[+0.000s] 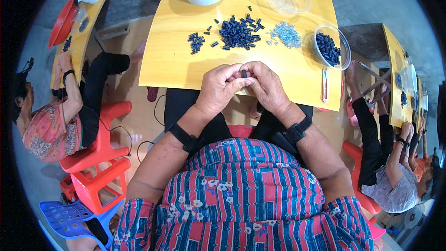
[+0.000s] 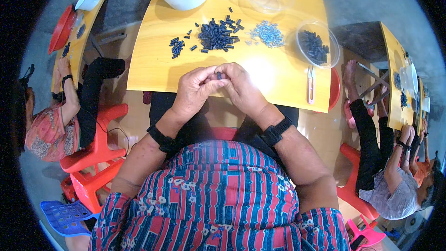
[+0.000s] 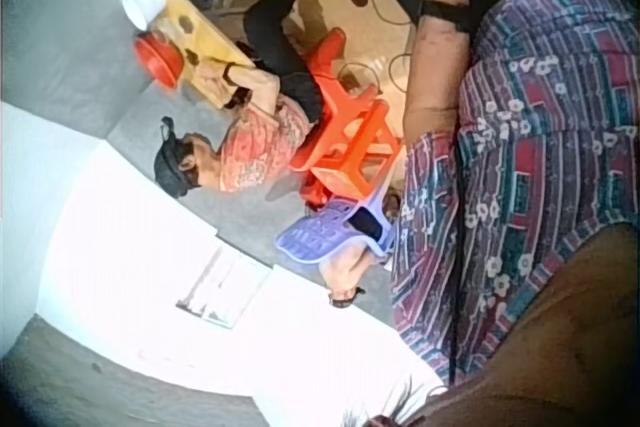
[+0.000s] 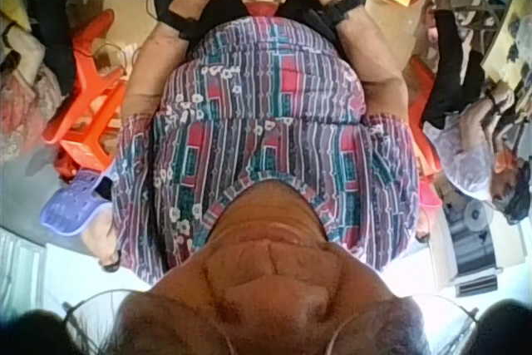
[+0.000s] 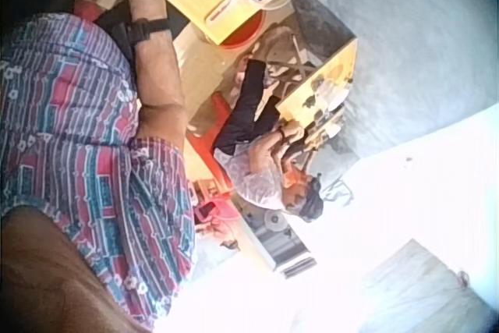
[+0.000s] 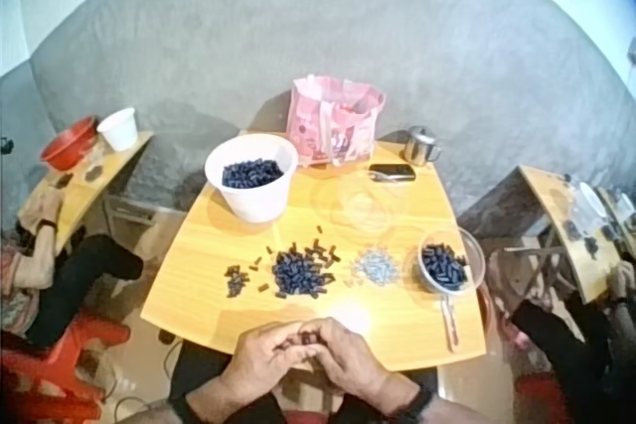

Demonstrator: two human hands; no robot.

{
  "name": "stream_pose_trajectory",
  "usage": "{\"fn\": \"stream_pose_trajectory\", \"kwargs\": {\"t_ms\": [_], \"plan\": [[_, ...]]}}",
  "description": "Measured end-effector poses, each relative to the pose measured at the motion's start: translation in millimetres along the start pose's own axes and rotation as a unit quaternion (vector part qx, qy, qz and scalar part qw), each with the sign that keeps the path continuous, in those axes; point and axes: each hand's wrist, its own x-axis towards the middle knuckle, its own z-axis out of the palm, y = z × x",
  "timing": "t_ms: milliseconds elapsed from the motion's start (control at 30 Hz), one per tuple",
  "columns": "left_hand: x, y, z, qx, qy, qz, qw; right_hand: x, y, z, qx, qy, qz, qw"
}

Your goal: Sorting and assembling small black and blue plastic parts at a table.

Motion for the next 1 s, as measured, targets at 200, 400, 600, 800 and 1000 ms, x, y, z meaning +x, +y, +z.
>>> {"fn": "stream_pose_trajectory", "kwargs": {"t_ms": [200, 400, 600, 800, 1000], "plan": [[3.9, -1.1, 2.1, -0.041, -0.017, -0.005, 0.999, -4.4, 12.3, 5.0, 0.000, 0.039, -0.020, 0.999], [-4.6, -13.4, -0.5, -0.057, -0.013, -0.027, 0.998, -1.8, -10.0, -43.4, -0.126, 0.168, -0.055, 0.976], [-0.8, -11.5, -1.2, -0.091, -0.022, -0.031, 0.995, -6.9, 3.2, -137.5, -0.332, 0.284, 0.034, 0.899], [-7.9, -0.4, -11.6, 0.075, 0.045, 0.023, 0.996, 2.8, -2.0, -110.1, -0.332, 0.257, -0.008, 0.907], [-11.6, -10.6, -35.9, 0.222, 0.080, 0.042, 0.971, 39.3, -2.1, -30.5, -0.238, 0.110, -0.036, 0.964]]}}
